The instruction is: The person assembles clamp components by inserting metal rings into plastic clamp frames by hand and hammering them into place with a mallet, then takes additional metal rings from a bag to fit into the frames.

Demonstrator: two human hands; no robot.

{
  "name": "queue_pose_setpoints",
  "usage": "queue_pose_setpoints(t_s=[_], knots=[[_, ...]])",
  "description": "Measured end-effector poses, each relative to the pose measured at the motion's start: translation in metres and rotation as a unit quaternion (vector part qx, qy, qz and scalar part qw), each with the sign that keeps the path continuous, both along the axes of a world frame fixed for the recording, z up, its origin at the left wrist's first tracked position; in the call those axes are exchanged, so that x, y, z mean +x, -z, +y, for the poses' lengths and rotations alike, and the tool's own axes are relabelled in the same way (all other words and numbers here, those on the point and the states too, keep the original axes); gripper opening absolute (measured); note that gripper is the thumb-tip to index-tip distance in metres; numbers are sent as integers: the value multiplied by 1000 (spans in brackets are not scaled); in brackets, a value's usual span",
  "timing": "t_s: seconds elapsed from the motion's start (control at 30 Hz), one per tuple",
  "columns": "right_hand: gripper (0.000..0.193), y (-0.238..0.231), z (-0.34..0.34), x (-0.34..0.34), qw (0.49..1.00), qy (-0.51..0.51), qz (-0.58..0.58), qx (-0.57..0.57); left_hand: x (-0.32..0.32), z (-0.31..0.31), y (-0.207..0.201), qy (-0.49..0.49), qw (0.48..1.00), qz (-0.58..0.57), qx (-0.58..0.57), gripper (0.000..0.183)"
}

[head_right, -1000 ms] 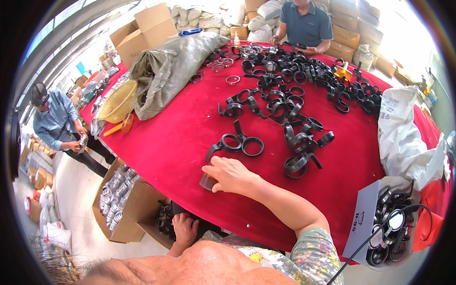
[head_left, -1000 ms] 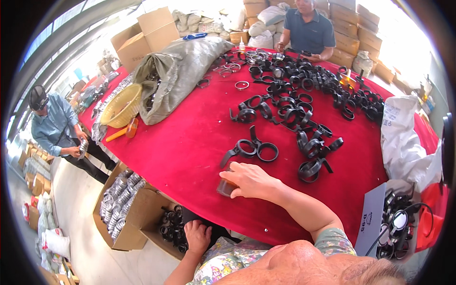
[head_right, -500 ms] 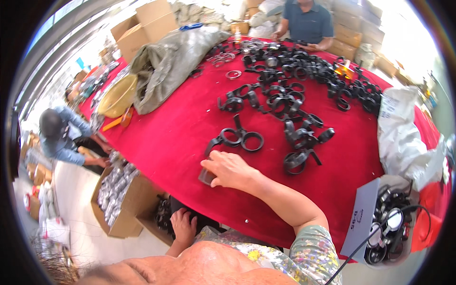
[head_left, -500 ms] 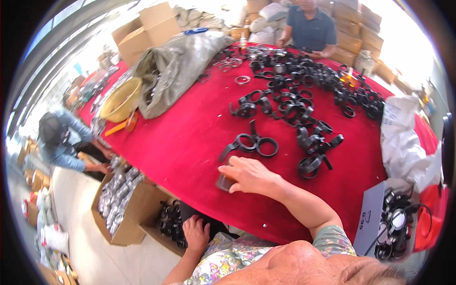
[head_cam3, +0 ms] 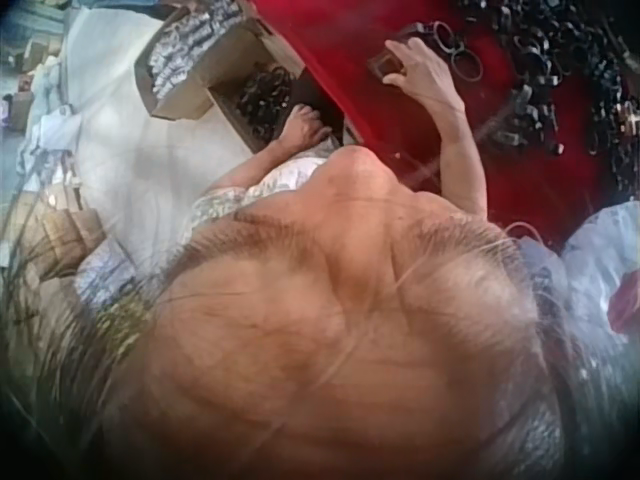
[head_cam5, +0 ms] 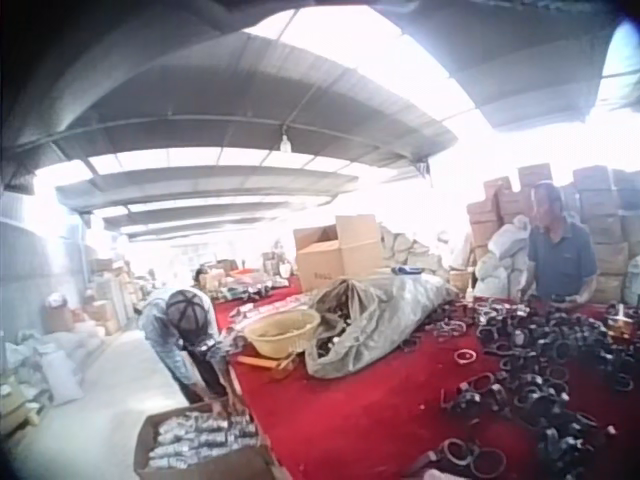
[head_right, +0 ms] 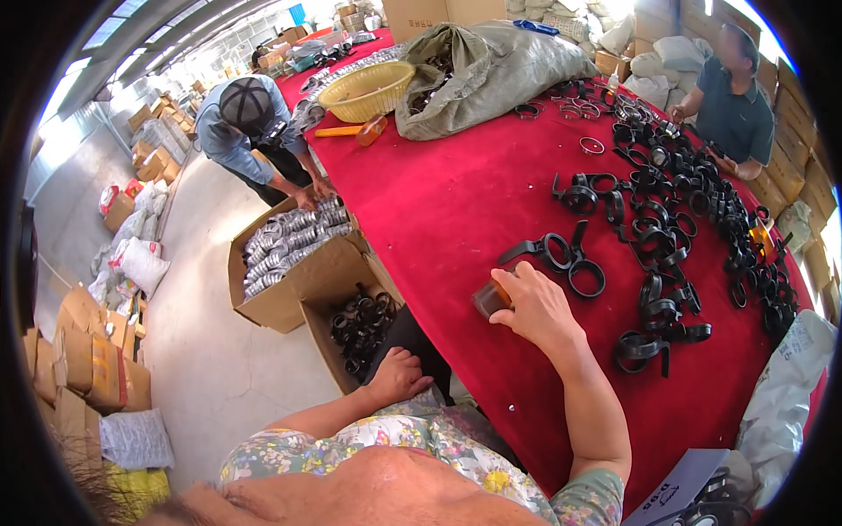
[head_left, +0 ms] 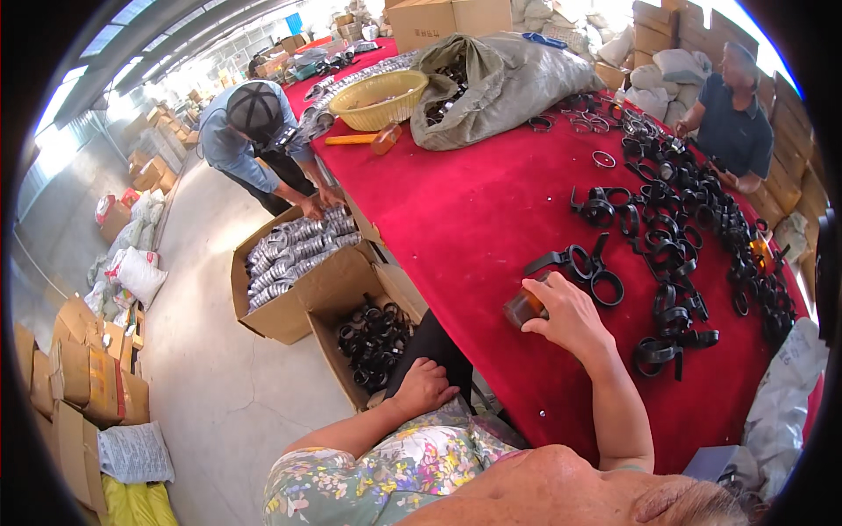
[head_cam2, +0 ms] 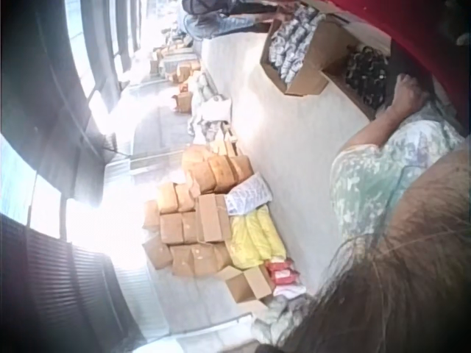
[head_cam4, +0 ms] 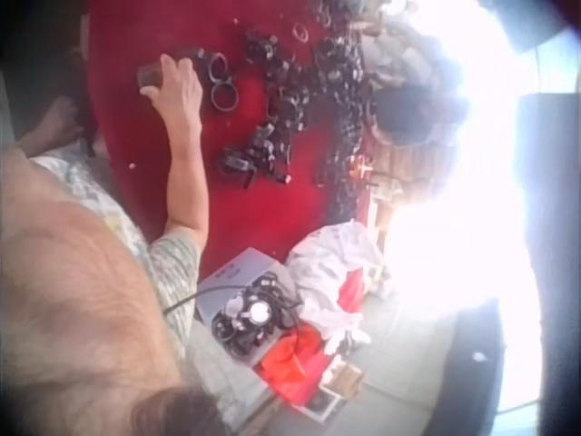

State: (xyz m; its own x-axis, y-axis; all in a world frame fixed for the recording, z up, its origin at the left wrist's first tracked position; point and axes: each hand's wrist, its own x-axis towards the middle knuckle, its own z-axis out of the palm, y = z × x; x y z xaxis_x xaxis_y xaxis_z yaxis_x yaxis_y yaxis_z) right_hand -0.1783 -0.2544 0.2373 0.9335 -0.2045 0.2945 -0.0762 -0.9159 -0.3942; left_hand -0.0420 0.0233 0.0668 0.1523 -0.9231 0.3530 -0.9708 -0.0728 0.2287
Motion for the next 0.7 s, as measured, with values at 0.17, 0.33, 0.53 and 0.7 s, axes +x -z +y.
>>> queue_pose_setpoints(t_s=[0.17, 0.33, 0.53, 0.7], knots=[[68, 1, -1, -2, 1000, 15, 18, 18, 2, 4, -18, 38, 991, 105, -70, 31], [68, -1, 0, -5, 999, 25, 30, 25, 27, 1, -50, -72, 964, 108, -230, 30], [66, 3, -1, -3, 1000, 14, 11, 14, 67, -20, -85, -141, 927, 150, -314, 30], [66, 1, -3, -4, 1000, 18, 6, 21, 95, -61, -118, -97, 915, 202, -334, 26]])
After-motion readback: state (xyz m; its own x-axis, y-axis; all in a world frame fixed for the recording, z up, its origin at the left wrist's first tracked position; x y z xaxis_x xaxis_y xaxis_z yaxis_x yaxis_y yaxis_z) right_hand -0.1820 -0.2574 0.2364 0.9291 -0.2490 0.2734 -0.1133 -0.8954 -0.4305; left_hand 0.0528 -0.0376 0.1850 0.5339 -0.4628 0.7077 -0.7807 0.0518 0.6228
